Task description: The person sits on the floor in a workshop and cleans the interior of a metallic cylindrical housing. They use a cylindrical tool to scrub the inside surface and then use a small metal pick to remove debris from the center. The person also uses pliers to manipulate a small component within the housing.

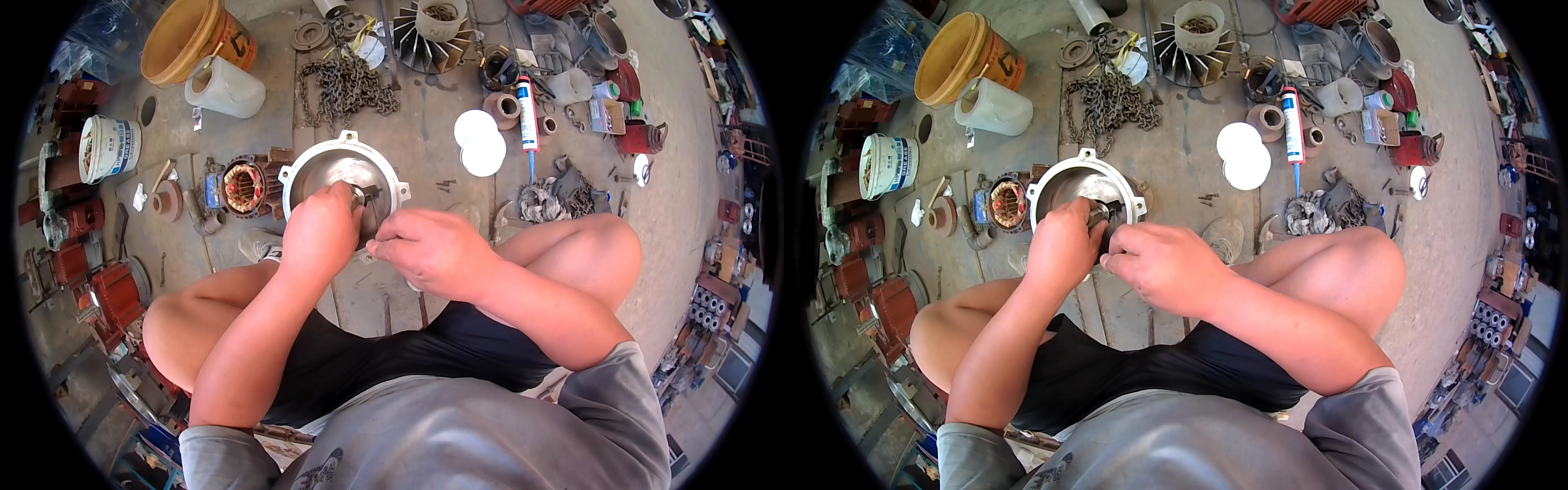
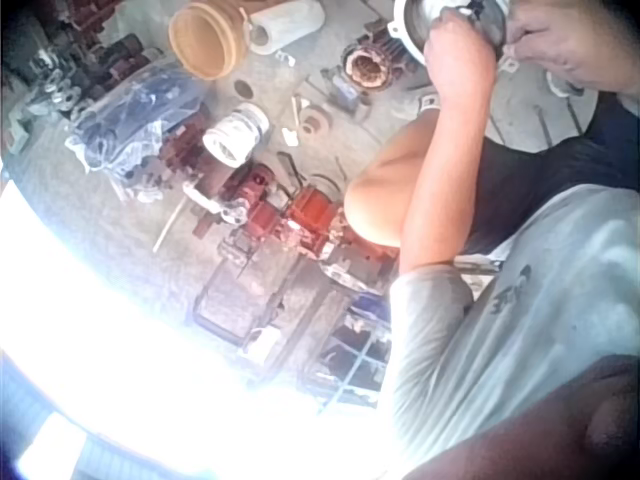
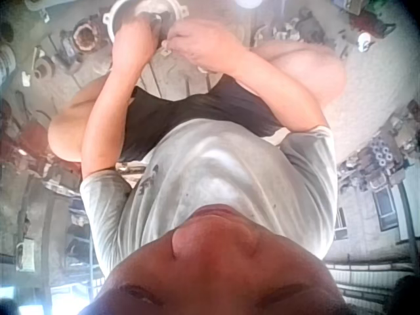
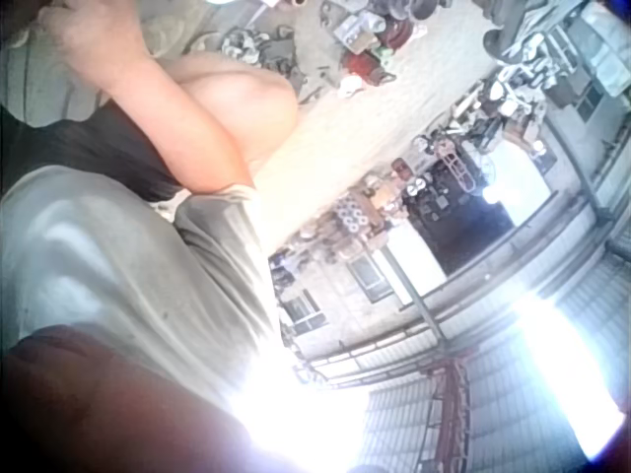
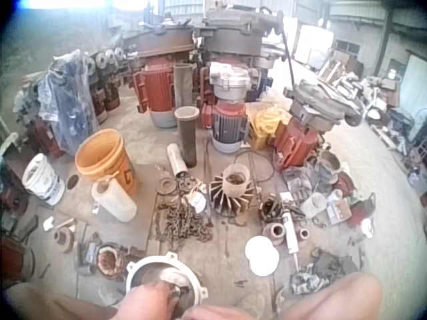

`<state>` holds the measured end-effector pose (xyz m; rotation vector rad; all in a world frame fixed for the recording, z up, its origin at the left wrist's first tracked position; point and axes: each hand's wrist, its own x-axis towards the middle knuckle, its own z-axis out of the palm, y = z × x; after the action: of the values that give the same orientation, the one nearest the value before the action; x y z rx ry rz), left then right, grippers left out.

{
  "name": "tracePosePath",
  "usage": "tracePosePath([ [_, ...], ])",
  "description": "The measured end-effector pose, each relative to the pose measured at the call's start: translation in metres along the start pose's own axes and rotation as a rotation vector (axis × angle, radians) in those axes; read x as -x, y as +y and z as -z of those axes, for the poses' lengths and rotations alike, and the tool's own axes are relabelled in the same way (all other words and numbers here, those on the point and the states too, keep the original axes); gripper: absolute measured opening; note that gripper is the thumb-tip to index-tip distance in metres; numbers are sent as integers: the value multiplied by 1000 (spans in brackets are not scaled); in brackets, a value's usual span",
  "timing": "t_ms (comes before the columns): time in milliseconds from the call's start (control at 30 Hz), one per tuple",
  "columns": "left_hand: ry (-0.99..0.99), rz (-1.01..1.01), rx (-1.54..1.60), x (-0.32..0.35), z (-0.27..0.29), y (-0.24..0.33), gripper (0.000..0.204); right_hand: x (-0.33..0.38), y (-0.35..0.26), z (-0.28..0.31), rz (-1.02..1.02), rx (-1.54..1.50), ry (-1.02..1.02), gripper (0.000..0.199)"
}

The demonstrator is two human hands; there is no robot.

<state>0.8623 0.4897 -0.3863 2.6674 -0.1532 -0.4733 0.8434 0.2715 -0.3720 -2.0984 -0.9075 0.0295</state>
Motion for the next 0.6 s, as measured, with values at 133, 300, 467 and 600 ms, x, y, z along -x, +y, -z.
tracePosePath([
  [133,5,-1,5,0,0,0,28,0,1,0,14,-8,-2,7],
  [300,-1,7,11,1,2,2,28,-2,1,-3,-25,-64,32,4],
  [467,-15,1,1,1,4,2,26,-8,-1,-3,-98,-113,69,9],
  [600,10,-21,17,2,-3,-5,26,-12,1,0,-132,-127,74,14],
])
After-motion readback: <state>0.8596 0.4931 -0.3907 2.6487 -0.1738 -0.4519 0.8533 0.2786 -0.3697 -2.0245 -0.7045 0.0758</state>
